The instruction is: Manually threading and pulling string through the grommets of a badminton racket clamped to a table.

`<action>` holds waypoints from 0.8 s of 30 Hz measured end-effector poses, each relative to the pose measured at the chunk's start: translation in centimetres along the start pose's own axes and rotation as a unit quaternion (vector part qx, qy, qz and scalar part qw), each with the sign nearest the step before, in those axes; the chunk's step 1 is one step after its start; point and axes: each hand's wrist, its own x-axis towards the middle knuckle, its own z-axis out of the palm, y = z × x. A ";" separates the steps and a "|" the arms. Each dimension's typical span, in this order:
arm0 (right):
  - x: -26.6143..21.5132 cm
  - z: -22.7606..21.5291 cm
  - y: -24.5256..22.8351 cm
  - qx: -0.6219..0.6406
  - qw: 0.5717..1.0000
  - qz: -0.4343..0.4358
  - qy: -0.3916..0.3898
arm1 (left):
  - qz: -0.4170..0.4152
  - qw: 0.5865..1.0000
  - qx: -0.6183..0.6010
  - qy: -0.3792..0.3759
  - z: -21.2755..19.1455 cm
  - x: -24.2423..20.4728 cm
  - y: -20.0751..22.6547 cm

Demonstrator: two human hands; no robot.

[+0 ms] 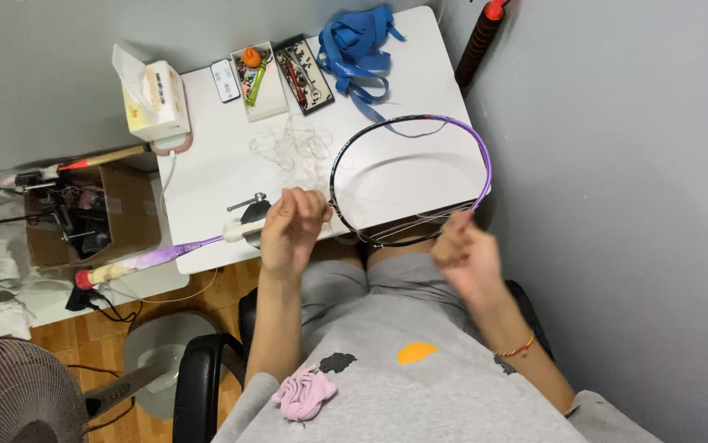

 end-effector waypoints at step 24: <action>1.6 -3.6 -2.6 0.175 0.980 0.016 -0.092 | 0.145 0.965 -0.183 -0.123 -1.6 -1.8 4.3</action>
